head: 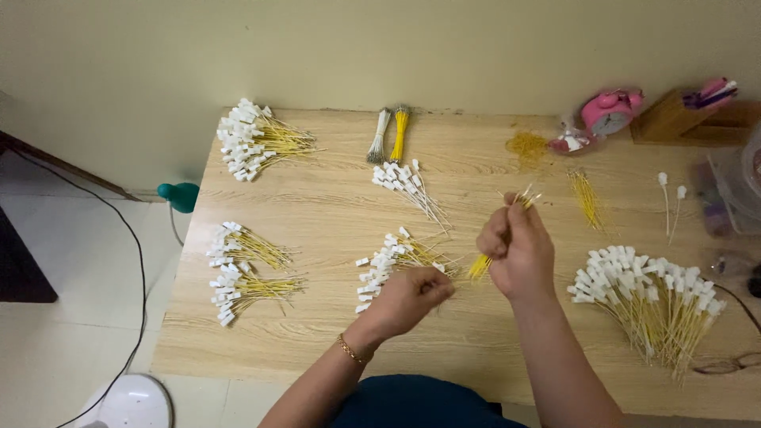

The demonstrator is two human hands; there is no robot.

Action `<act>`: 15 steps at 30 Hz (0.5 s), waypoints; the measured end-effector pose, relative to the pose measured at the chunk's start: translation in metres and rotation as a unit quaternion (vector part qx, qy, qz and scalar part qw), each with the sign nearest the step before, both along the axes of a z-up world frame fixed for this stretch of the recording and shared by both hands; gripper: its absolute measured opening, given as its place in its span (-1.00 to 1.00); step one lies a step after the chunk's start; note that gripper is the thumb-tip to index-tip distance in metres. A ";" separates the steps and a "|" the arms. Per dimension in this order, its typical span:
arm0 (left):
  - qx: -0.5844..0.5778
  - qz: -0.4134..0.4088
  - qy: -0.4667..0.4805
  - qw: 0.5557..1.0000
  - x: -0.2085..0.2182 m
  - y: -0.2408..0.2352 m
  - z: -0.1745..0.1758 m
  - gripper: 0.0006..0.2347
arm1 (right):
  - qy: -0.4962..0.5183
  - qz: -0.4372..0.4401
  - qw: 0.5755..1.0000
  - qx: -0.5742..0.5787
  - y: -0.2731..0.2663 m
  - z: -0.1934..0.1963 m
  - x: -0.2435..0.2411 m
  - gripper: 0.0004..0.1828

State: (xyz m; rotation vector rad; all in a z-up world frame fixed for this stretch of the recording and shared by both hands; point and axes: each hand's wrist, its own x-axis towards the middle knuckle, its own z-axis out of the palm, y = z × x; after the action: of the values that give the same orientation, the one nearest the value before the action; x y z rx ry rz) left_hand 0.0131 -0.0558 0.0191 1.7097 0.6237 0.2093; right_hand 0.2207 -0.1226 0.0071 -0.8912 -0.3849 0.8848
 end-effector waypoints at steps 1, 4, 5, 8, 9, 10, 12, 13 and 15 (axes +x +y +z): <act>0.000 0.000 0.001 1.000 0.000 -0.002 -0.002 -0.86 | 0.001 0.000 1.000 0.000 0.000 0.001 0.007 -0.85; 0.058 0.009 0.048 0.997 0.002 -0.003 -0.015 -0.87 | 0.006 0.011 1.000 0.028 -0.001 0.007 0.022 -0.73; 0.015 0.047 0.071 0.996 0.003 -0.002 -0.025 -0.87 | -0.013 -0.001 0.999 0.029 -0.003 0.011 0.023 -0.74; -0.101 0.135 0.007 0.986 0.006 -0.001 -0.034 -0.89 | -0.078 0.013 0.994 -0.071 -0.008 0.028 0.010 -0.82; -0.172 0.181 -0.078 0.965 0.005 0.000 -0.034 -0.91 | -0.122 0.037 0.977 -0.171 -0.009 0.035 0.001 -0.86; -0.171 0.183 -0.079 0.965 0.005 0.000 -0.029 -0.91 | -0.123 0.039 0.977 -0.170 -0.010 0.026 -0.005 -0.86; -0.191 0.196 -0.121 0.954 0.007 0.000 -0.021 -0.93 | -0.090 0.098 0.965 -0.225 -0.014 0.009 -0.017 -0.86; -0.192 0.197 -0.121 0.954 0.008 -0.003 -0.018 -0.93 | -0.090 0.099 0.965 -0.225 -0.013 0.006 -0.025 -0.86; -0.175 0.184 -0.116 0.960 0.008 -0.008 -0.013 -0.91 | -0.064 0.077 0.978 -0.182 -0.010 0.001 -0.040 -0.90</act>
State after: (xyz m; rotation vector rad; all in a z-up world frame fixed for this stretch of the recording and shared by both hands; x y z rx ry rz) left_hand 0.0214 -0.0641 0.0060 1.1992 0.7503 0.5236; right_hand 0.1807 -0.1325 0.0084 -1.2732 -0.4143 1.0628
